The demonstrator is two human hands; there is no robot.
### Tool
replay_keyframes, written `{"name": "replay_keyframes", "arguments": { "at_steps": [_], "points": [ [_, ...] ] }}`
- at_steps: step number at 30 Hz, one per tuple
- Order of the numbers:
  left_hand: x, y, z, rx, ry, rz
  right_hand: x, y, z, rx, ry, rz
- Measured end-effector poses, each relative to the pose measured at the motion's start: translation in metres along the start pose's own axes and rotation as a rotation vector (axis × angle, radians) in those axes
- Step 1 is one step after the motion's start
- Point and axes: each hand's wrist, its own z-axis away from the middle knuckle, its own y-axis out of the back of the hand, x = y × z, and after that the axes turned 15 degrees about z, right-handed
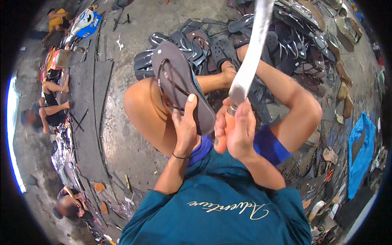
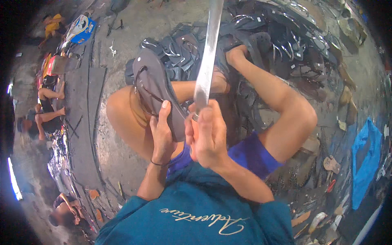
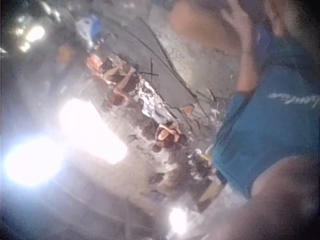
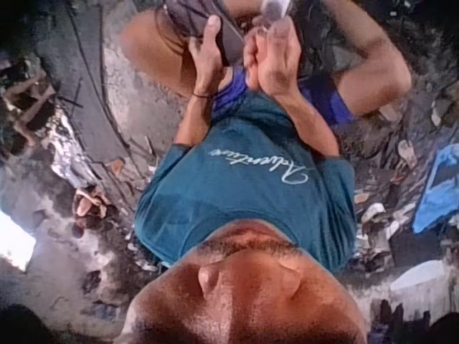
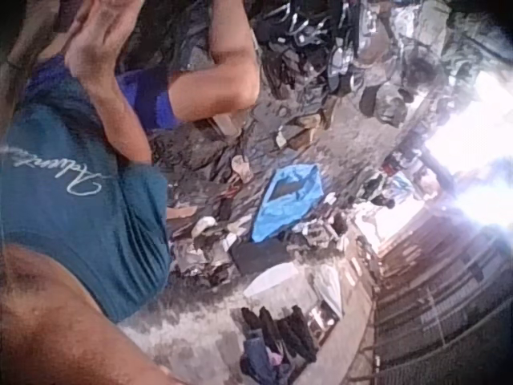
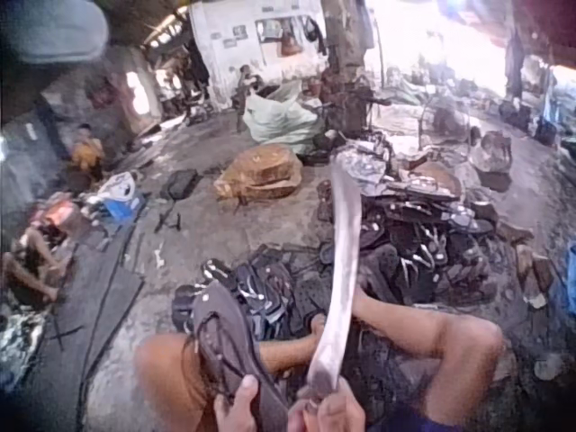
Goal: The person sits on the floor and uses a knife to trim excess material from the edges of several sandals. They handle each sandal individually, scraping the sole and sides, then place the trimmed pieces aside.
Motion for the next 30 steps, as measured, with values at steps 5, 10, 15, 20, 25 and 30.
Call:
{"name": "replay_keyframes", "arguments": {
  "at_steps": [5, 10, 15, 20, 25, 30],
  "points": [
    [0.012, 0.001, -0.003, 0.049, 0.104, 0.099, -0.003, 0.068, 0.014, 0.134, 0.17, 0.821],
    [0.008, 0.027, 0.007, -0.068, 0.155, 0.128, -0.007, 0.102, 0.064, -0.201, 0.144, 1.005],
    [0.013, 0.032, 0.01, -0.021, 0.312, 0.084, -0.02, 0.102, 0.073, -0.26, -0.008, 0.948],
    [0.003, 0.026, 0.019, 0.06, 0.1, 0.091, -0.002, 0.087, 0.061, -0.195, 0.103, 0.964],
    [0.016, 0.024, 0.02, 0.066, 0.203, 0.062, 0.004, 0.064, 0.033, -0.161, 0.168, 0.89],
    [0.023, 0.016, 0.019, 0.012, 0.185, 0.095, 0.007, 0.051, 0.017, -0.136, 0.232, 0.957]
  ]
}}
